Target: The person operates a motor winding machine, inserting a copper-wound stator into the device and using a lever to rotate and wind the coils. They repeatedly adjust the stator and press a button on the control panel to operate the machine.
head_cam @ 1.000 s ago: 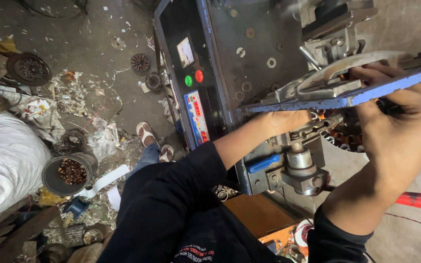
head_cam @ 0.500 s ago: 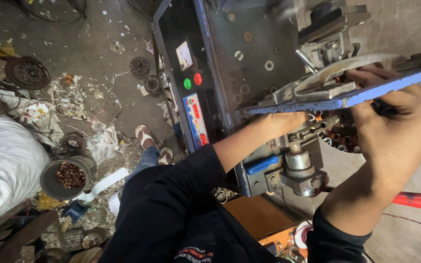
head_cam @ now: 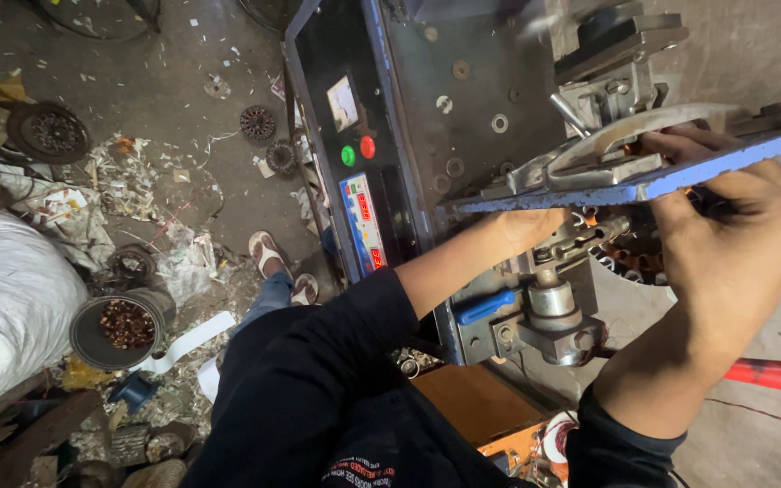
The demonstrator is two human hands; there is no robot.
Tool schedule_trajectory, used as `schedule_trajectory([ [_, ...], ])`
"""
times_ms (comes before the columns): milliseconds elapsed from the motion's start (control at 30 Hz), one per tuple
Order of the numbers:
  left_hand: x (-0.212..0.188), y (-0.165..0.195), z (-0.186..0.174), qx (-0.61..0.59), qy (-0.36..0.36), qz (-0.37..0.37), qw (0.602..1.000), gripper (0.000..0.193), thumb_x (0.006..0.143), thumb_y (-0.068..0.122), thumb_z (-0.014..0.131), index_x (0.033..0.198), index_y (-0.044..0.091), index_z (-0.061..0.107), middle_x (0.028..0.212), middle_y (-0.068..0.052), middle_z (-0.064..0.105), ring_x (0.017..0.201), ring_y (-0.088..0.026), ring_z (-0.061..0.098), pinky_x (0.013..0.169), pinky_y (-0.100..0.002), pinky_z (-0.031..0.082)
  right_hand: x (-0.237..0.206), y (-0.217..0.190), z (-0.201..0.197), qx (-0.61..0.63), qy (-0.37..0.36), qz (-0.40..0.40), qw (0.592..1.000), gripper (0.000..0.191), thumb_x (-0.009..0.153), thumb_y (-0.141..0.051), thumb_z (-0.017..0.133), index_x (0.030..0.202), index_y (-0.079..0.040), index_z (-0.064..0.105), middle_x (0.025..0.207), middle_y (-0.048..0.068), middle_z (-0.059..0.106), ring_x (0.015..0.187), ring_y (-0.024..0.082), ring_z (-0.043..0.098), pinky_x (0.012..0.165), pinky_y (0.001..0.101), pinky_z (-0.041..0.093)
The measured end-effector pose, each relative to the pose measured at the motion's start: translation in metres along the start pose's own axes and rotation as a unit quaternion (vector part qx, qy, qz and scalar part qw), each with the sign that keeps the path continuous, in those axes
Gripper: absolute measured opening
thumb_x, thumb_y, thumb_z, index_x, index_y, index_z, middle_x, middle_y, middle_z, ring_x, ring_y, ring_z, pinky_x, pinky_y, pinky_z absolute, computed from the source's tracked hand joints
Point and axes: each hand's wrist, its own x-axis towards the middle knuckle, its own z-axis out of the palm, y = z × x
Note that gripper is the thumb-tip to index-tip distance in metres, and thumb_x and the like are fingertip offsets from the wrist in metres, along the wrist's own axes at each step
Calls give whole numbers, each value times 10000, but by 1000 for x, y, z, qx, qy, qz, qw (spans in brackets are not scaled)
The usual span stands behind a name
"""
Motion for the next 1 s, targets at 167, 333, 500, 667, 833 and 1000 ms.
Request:
schedule_trajectory([
  [167,-7,-3,-6,15,-31,58,998,701,795,426,888,1382,140,634,1395,43,668,1370,-126,537,1220,-309,376,-1,0,1,-1,15,37,999,300,877,28,757,1169,-42,758,1132,148,730,1117,221,706,939,313,544],
  [333,-7,3,-2,-11,25,4,1000,521,964,366,812,1354,98,595,1392,-2,642,1360,-135,522,1255,-301,365,-3,6,-1,-35,4,8,999,293,893,21,755,1179,-46,766,1132,156,738,1098,240,710,963,329,542],
  [500,-26,31,67,32,78,-97,992,432,1096,345,589,1401,40,565,1378,-122,632,1284,-263,554,1101,-458,460,-4,8,-3,-39,-1,32,999,220,936,-41,781,1155,-72,775,1125,131,754,1092,225,733,962,321,546],
  [667,-99,112,148,172,69,-244,952,474,1057,329,536,1485,135,467,1424,-169,608,1344,-295,588,1141,-407,470,-1,4,-5,-40,14,49,998,263,903,-88,775,1166,-106,785,1154,120,760,1034,226,739,905,322,547],
  [833,-127,194,184,382,-19,-282,880,490,1055,374,585,1385,12,567,1279,-190,687,1142,-274,687,1001,-392,560,2,3,-6,-26,24,62,997,243,894,-102,759,1134,-117,791,1148,114,768,1004,228,750,882,327,563],
  [1000,-118,245,198,502,101,-132,849,333,1011,299,589,1217,46,653,1101,-80,730,965,-201,708,833,-330,580,0,6,-8,-28,19,71,997,256,871,-101,761,1125,-114,793,1138,131,762,977,255,749,861,338,562],
])
